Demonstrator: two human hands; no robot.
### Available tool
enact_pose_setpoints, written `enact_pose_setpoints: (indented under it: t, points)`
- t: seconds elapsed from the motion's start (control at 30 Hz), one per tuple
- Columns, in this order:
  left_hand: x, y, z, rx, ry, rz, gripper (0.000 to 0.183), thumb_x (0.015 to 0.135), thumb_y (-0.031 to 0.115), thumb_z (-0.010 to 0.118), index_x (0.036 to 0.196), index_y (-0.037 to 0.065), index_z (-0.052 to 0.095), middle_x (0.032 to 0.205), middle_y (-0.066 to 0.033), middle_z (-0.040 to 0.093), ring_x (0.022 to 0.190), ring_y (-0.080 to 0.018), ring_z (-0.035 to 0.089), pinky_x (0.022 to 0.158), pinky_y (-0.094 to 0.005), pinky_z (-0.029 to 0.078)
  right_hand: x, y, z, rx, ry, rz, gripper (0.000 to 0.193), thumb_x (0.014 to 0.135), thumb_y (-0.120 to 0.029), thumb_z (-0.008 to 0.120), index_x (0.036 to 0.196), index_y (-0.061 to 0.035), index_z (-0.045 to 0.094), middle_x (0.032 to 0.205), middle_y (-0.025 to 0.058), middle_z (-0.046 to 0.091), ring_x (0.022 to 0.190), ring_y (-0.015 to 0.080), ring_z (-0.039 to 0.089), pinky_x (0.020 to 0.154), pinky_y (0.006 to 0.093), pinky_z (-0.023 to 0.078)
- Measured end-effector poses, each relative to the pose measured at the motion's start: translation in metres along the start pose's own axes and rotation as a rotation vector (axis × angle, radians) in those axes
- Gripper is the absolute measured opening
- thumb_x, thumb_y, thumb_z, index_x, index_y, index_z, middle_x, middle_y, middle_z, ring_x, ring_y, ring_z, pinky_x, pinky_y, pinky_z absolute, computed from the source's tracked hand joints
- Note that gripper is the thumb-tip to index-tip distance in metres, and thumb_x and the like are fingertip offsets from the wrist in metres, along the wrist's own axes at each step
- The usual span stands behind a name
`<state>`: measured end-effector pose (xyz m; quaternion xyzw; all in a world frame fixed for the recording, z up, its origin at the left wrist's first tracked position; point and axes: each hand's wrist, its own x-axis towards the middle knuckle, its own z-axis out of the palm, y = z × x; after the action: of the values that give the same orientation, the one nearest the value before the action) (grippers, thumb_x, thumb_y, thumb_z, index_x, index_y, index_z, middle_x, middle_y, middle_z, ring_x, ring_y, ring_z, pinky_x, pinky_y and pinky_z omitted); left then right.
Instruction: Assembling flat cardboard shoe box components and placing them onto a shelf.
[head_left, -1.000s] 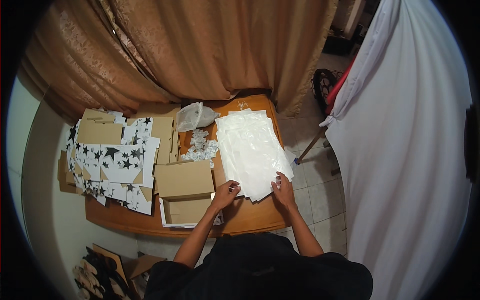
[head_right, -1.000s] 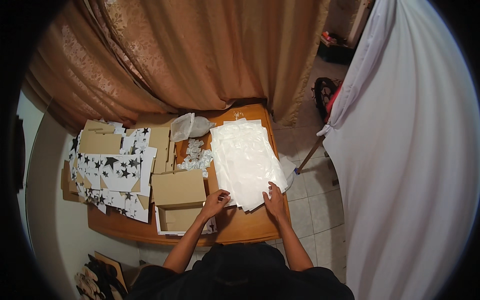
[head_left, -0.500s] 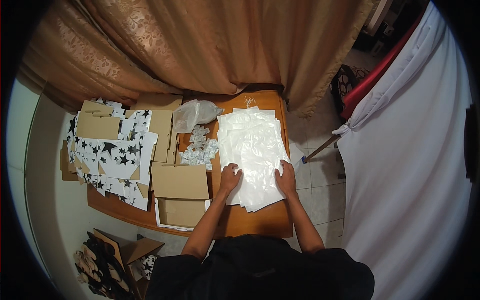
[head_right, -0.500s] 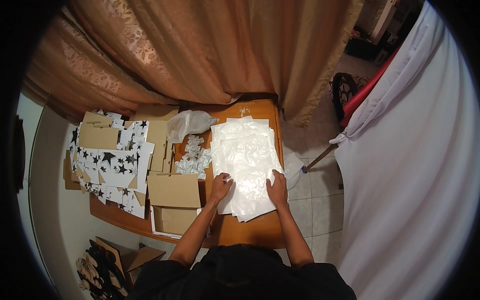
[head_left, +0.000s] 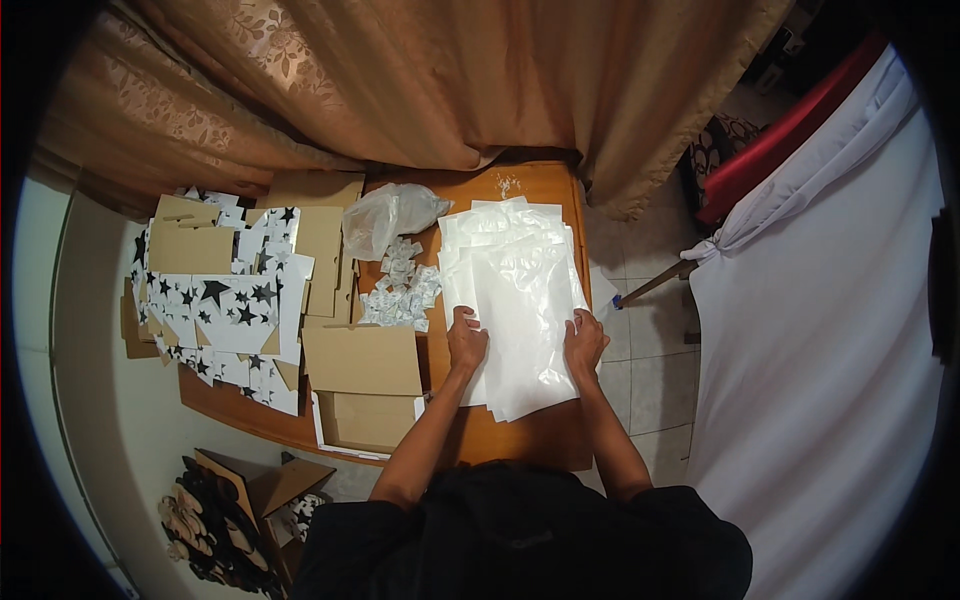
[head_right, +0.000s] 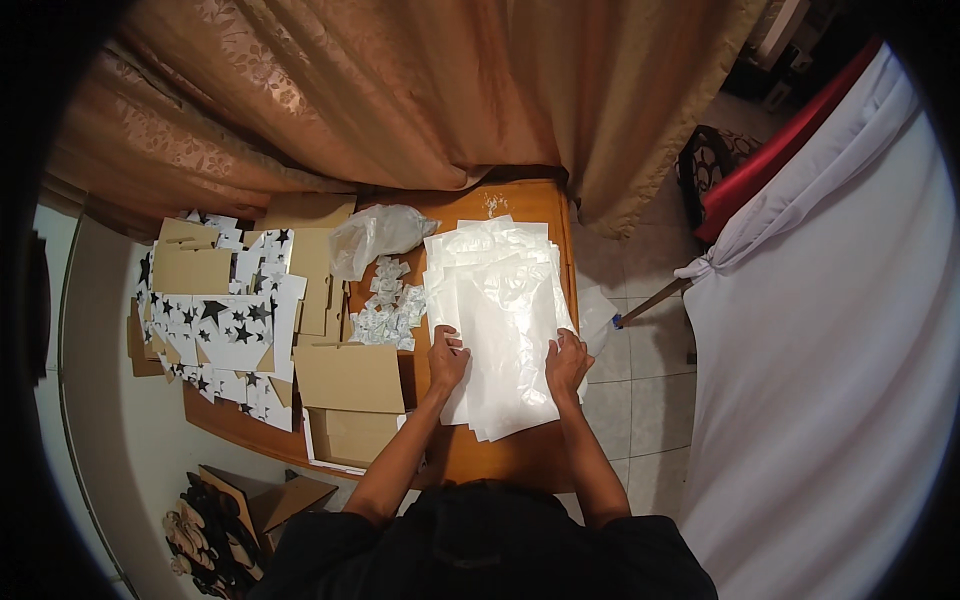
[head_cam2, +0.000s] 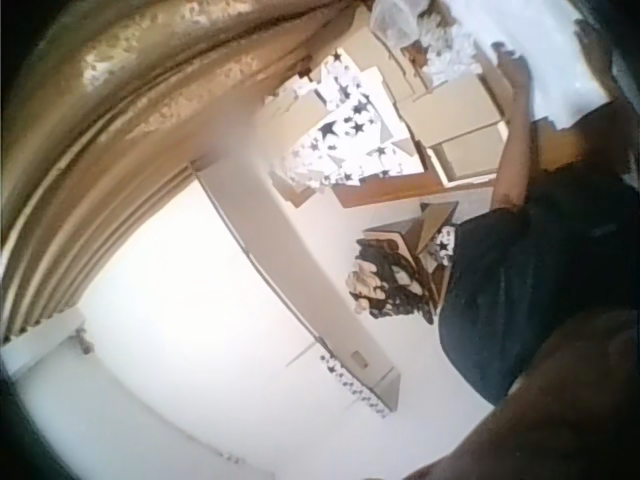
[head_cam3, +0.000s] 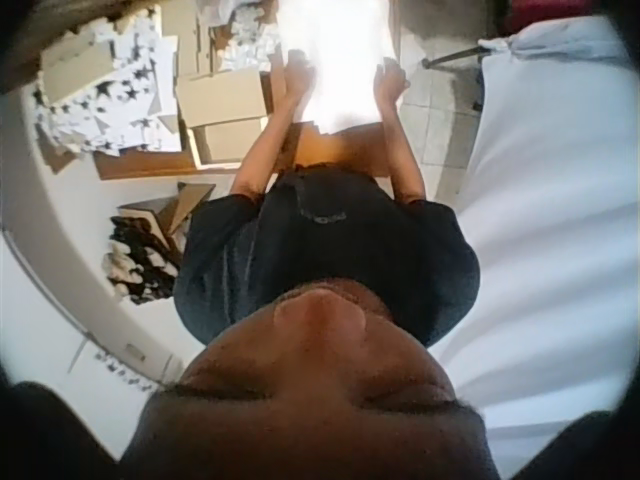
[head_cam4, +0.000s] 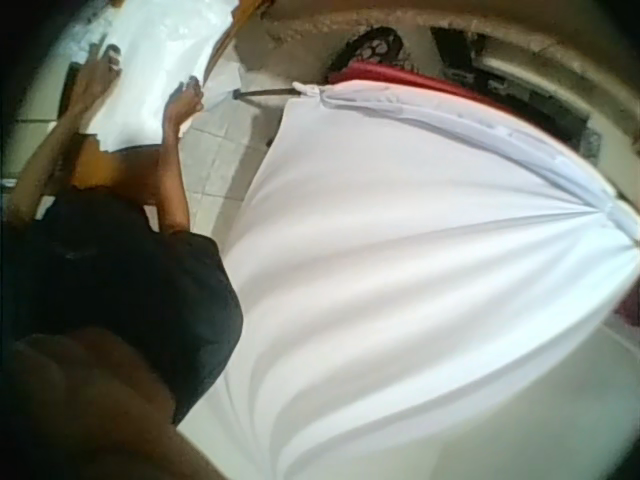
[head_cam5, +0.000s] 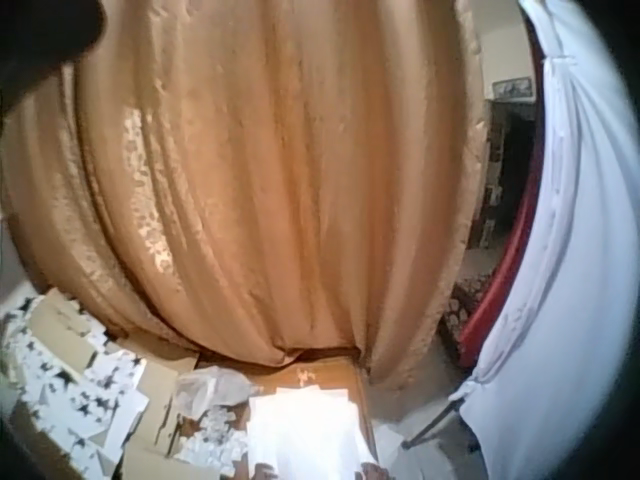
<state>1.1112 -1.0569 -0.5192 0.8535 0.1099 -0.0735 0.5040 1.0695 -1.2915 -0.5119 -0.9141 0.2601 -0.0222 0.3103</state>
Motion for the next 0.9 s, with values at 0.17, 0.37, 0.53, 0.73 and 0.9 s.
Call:
enact_pose_setpoints:
  t: [0.17,0.37,0.53,0.73,0.9]
  points:
    - [-0.009,0.011,-0.017,-0.021,0.026,0.082,0.044,0.08,-0.007,0.07,0.117,0.005,0.05,0.093,-0.0134,0.064,0.073,-0.0205,0.063,0.068,-0.0347,0.053,-0.006,-0.009,-0.007,0.03,0.04,0.014,0.019,0.093,-0.014,0.066,0.111,-0.0084,0.068,0.108,0.0087,0.068,0.106,0.0283,0.062,0.092,0.0466,0.039]
    - [-0.031,0.061,-0.052,-0.183,-0.021,0.281,0.027,0.087,-0.004,0.063,0.113,0.005,0.066,0.09,-0.01,0.064,0.07,-0.013,0.057,0.064,-0.0272,0.05,-0.02,-0.022,-0.029,0.26,0.173,-0.128,0.017,0.093,-0.019,0.069,0.101,-0.0044,0.069,0.103,0.0123,0.068,0.099,0.0313,0.064,0.088,0.0431,0.048]
    - [-0.064,0.114,-0.099,-0.285,0.096,0.231,0.031,0.094,0.0,0.061,0.122,0.007,0.071,0.085,-0.0007,0.061,0.069,-0.005,0.05,0.059,-0.0199,0.042,-0.059,-0.058,-0.072,0.239,-0.162,-0.075,0.042,0.096,-0.04,0.065,0.09,0.0016,0.071,0.076,0.0172,0.071,0.071,0.0328,0.068,0.069,0.0416,0.053]
    - [-0.11,0.139,-0.144,-0.495,0.172,0.301,0.029,0.093,0.001,0.068,0.122,-0.001,0.068,0.102,-0.0032,0.067,0.087,-0.0078,0.059,0.078,-0.0223,0.051,-0.085,-0.073,-0.061,0.606,-0.991,0.239,0.1,0.087,-0.085,0.043,0.115,0.0074,0.067,0.093,0.0218,0.072,0.078,0.0241,0.071,0.071,0.037,0.057]
    - [-0.145,0.11,-0.168,-0.66,0.24,0.314,0.031,0.092,-0.002,0.071,0.122,-0.003,0.067,0.096,-0.0031,0.065,0.087,-0.0088,0.061,0.08,-0.0228,0.053,-0.115,-0.098,-0.032,1.209,-1.081,0.337,0.08,0.092,-0.057,0.066,0.143,-0.0008,0.042,0.127,0.0178,0.06,0.107,0.0247,0.065,0.087,0.0393,0.057]
